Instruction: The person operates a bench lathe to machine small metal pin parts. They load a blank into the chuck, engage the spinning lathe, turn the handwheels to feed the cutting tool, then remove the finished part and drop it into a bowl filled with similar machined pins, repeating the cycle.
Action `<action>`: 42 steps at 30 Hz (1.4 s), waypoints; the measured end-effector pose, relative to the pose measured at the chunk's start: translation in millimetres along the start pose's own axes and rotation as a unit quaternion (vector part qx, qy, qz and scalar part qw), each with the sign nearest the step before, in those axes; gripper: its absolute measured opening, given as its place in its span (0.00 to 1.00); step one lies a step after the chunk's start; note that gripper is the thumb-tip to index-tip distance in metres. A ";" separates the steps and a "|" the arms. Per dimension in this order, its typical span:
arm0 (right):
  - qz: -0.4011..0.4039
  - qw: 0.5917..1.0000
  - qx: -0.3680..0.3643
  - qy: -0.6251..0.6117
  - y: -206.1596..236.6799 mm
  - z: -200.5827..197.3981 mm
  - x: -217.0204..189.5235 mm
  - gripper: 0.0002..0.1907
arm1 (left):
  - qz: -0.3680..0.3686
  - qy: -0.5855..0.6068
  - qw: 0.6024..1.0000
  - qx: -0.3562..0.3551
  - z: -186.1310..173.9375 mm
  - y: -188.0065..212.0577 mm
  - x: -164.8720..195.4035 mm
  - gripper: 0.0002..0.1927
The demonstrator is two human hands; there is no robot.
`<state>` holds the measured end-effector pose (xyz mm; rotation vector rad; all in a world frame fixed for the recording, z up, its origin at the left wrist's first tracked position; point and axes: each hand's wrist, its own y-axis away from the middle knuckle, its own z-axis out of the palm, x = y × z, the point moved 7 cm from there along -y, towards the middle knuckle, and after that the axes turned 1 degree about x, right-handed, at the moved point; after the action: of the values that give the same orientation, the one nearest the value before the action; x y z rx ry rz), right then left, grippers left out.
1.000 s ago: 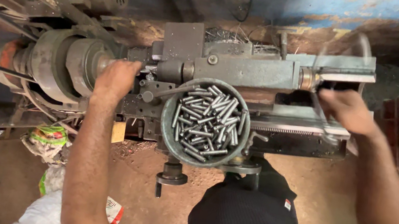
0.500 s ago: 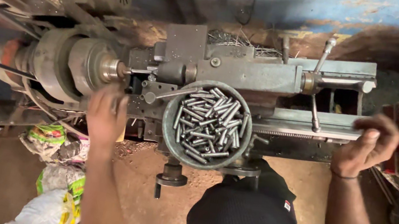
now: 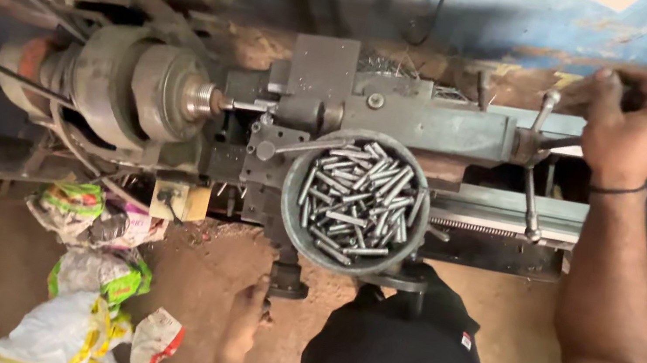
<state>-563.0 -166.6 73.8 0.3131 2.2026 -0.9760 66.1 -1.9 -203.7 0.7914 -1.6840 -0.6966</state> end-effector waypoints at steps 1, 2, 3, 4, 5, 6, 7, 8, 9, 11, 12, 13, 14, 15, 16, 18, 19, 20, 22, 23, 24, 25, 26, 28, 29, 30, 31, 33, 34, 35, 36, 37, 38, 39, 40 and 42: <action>-0.005 1.000 -0.003 -0.013 -1.6 1.5 0.5 0.06 | 0.043 -0.055 0.997 0.025 5.4 9.1 3.7 0.21; -0.008 1.000 -0.006 -0.025 -2.6 2.5 1.1 0.05 | 0.084 -0.112 0.989 0.048 12.0 21.3 7.4 0.21; -0.012 0.999 -0.003 -0.035 -3.8 3.0 2.1 0.04 | 0.078 -0.037 0.996 -0.012 33.6 31.9 3.1 0.16; -0.026 0.999 0.008 -0.025 -4.3 1.8 1.6 0.04 | 0.061 0.028 0.995 -0.067 56.8 36.9 0.9 0.15; -0.044 0.999 0.015 -0.018 -4.5 1.0 0.7 0.03 | 0.027 0.095 0.986 -0.135 80.3 38.0 -1.7 0.15; -0.060 0.998 0.016 -0.014 -3.9 0.5 -0.2 0.03 | 0.025 0.122 0.982 -0.145 93.9 35.4 -1.4 0.15; -0.048 0.998 0.007 -0.039 -3.5 1.2 2.7 0.03 | 0.042 0.137 0.981 -0.128 96.2 27.4 2.1 0.15; -0.032 0.997 0.001 -0.063 -2.8 1.4 6.3 0.02 | 0.059 0.150 0.981 -0.112 95.4 17.7 5.1 0.15; -0.016 0.996 -0.001 -0.084 -2.0 1.2 10.1 0.02 | 0.087 0.150 0.981 -0.089 86.8 5.8 10.4 0.16; 0.024 0.999 0.001 -0.045 -1.0 0.9 20.0 0.03 | 0.133 0.183 0.970 -0.084 56.3 -7.0 16.9 0.17; 0.041 0.999 0.000 -0.026 -0.8 1.2 25.0 0.04 | 0.130 0.249 0.949 -0.142 49.1 -8.1 19.0 0.18; 0.038 0.999 -0.001 -0.021 -0.7 1.7 27.3 0.04 | 0.112 0.316 0.920 -0.204 44.8 -5.2 19.3 0.19; 0.038 0.999 -0.004 -0.017 -0.6 2.5 29.8 0.04 | 0.088 0.389 0.876 -0.273 39.7 2.0 22.1 0.22; 0.036 0.999 0.001 -0.011 -1.1 2.2 32.1 0.04 | 0.045 0.389 0.883 -0.258 34.7 1.0 17.9 0.20; 0.027 1.000 0.000 -0.006 -1.6 2.6 32.6 0.04 | 0.008 0.388 0.887 -0.249 30.0 0.0 10.1 0.20; 0.013 1.000 0.000 0.004 -2.7 2.8 31.6 0.04 | -0.020 0.370 0.894 -0.252 32.3 4.2 11.3 0.19; 0.009 1.000 -0.002 0.006 -3.4 2.5 30.2 0.04 | -0.011 0.358 0.897 -0.258 33.0 7.4 14.7 0.19; 0.012 1.000 -0.006 0.003 -3.5 3.4 28.5 0.04 | -0.003 0.347 0.901 -0.261 34.1 10.1 17.8 0.20; 0.023 0.999 0.000 -0.024 -4.3 2.2 23.3 0.03 | 0.028 0.221 0.959 -0.172 25.5 9.3 18.6 0.19; 0.028 0.998 0.000 -0.052 -5.1 1.8 20.1 0.04 | 0.040 0.159 0.979 -0.122 21.4 11.5 17.4 0.20; 0.034 0.996 -0.004 -0.081 -5.1 3.1 16.9 0.04 | 0.107 0.119 0.982 -0.101 18.7 17.5 24.9 0.18; 0.031 0.997 -0.006 -0.066 -5.5 3.1 13.1 0.04 | 0.175 0.077 0.978 -0.082 18.7 23.8 34.2 0.17; 0.026 0.998 -0.002 -0.050 -5.9 2.7 9.8 0.04 | 0.247 0.033 0.966 -0.065 20.6 31.7 45.1 0.16; 0.013 0.999 0.000 -0.036 -6.8 2.1 5.9 0.03 | 0.255 -0.023 0.967 0.010 22.3 40.2 53.9 0.19; 0.009 0.999 -0.008 -0.035 -6.5 3.0 5.9 0.03 | 0.254 -0.053 0.964 0.048 23.6 46.5 59.1 0.22; 0.005 0.999 -0.014 -0.033 -6.2 3.2 6.9 0.03 | 0.233 -0.059 0.969 0.063 28.2 51.0 62.7 0.24; -0.029 0.999 -0.012 -0.014 -5.4 2.6 4.4 0.03 | 0.213 -0.064 0.972 0.077 33.2 55.2 67.4 0.25; -0.066 0.998 -0.012 0.004 -3.1 2.1 5.3 0.03 | 0.189 -0.127 0.964 0.140 38.6 68.7 75.5 0.35; -0.066 0.998 -0.012 0.004 -1.8 2.1 8.4 0.03 | 0.185 -0.185 0.947 0.187 37.9 76.2 79.2 0.42; -0.033 0.999 -0.011 -0.014 -1.3 2.4 15.9 0.03 | 0.180 -0.241 0.925 0.234 35.3 82.7 81.4 0.49; 0.000 0.999 -0.009 -0.031 -0.8 3.0 23.3 0.03 | 0.183 -0.242 0.923 0.237 35.0 84.4 80.8 0.47; -0.003 1.000 -0.008 -0.022 -0.4 3.7 25.3 0.03 | 0.188 -0.244 0.921 0.239 33.2 83.2 78.5 0.44; -0.006 1.000 -0.007 -0.013 -0.6 4.7 27.0 0.03 | 0.192 -0.246 0.919 0.241 32.3 78.4 74.8 0.42; -0.009 1.000 -0.008 -0.004 -0.9 5.8 28.6 0.02 | 0.210 -0.199 0.927 0.241 30.0 73.1 69.6 0.38; 0.000 1.000 -0.020 -0.023 -1.2 8.2 31.1 0.04 | 0.226 -0.139 0.934 0.238 25.8 62.8 64.7 0.36; 0.028 0.995 -0.034 -0.092 -0.4 9.2 36.7 0.10 | 0.196 0.044 0.954 0.221 22.1 33.1 46.5 0.33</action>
<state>-585.3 -175.6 44.6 0.2406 2.0443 -0.8616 31.2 -17.6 -156.0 0.7459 -1.8674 -0.0035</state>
